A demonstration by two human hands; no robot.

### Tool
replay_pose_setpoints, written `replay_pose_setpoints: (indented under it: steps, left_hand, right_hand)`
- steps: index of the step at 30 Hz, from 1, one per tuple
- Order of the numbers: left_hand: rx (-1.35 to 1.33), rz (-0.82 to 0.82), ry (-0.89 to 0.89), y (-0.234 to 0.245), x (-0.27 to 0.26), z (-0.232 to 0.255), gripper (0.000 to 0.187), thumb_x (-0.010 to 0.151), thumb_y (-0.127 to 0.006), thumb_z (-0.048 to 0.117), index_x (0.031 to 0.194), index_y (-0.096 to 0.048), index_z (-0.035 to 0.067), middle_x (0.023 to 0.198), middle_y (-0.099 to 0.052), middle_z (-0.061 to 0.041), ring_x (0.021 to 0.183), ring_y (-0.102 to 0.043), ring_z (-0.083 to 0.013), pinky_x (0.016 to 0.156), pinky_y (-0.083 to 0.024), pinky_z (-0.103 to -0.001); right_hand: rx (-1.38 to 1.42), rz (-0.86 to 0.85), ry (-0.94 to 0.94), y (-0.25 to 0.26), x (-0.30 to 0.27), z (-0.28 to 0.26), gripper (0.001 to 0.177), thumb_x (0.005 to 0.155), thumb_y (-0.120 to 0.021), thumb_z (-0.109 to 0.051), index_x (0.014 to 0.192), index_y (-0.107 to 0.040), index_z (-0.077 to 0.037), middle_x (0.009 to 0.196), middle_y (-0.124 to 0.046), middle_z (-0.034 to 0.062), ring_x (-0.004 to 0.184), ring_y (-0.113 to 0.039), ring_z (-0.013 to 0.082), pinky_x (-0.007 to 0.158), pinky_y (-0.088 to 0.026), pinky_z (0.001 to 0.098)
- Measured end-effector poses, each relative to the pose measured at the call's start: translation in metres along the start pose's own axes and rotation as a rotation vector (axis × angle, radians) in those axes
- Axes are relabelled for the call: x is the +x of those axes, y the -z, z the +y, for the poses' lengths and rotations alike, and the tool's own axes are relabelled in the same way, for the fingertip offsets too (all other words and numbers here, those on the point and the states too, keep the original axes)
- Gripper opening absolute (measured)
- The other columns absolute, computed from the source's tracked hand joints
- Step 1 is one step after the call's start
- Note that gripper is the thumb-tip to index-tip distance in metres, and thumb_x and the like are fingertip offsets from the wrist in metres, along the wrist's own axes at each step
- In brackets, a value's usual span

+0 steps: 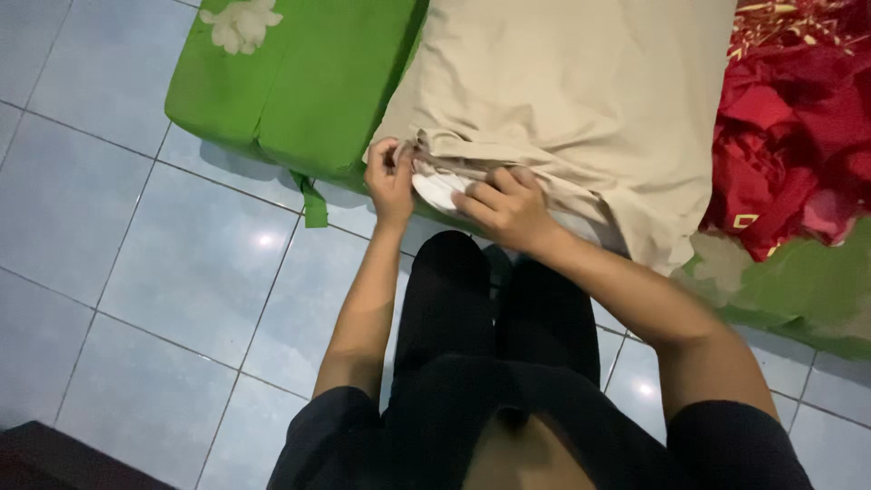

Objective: The person kneels on a green floral mattress and removes a beige pillowcase from a white pillow. They then place the pillowcase aside and set the bare pillow on the mattress.

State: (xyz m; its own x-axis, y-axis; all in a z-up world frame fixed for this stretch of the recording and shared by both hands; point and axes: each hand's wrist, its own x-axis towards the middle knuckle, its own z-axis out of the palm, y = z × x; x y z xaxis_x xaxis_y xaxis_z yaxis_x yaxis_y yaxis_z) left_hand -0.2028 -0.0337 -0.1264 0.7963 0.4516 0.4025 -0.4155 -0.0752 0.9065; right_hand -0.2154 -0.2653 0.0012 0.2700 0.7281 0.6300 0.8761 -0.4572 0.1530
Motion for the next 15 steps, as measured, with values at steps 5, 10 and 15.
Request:
replay_pose_setpoints:
  steps: [5, 10, 15]
  left_hand:
    - [0.465, -0.143, 0.055, -0.001, 0.029, -0.002, 0.012, 0.1, -0.065, 0.003, 0.112, -0.064, 0.006, 0.101, -0.07, -0.007, 0.088, -0.07, -0.0188, 0.077, -0.056, -0.033]
    - [0.753, -0.253, 0.086, 0.009, 0.025, 0.054, 0.039, 0.088, -0.061, -0.004, 0.125, -0.063, 0.006, 0.13, -0.059, -0.02, 0.116, -0.059, -0.0379, 0.094, -0.048, -0.048]
    - [0.587, -0.291, -0.587, 0.012, -0.03, 0.114, 0.035, 0.079, -0.065, -0.004, 0.113, -0.063, 0.004, 0.119, -0.062, -0.017, 0.114, -0.059, -0.0399, 0.102, -0.048, -0.052]
  right_hand:
    - [0.071, 0.018, 0.049, 0.004, -0.028, -0.006, 0.031, 0.086, -0.072, -0.026, 0.116, -0.078, -0.022, 0.105, -0.069, -0.009, 0.098, -0.059, 0.014, 0.088, -0.04, 0.0348]
    - [-0.009, -0.018, -0.071, 0.006, -0.069, -0.018, 0.035, 0.095, -0.076, -0.041, 0.128, -0.073, -0.032, 0.123, -0.063, -0.0025, 0.122, -0.056, 0.0192, 0.099, -0.034, 0.0417]
    - [-0.262, -0.018, -0.516, 0.043, -0.163, 0.01, 0.066, 0.088, -0.084, -0.055, 0.143, -0.064, -0.025, 0.151, -0.049, 0.0157, 0.146, -0.027, 0.042, 0.118, -0.019, 0.0591]
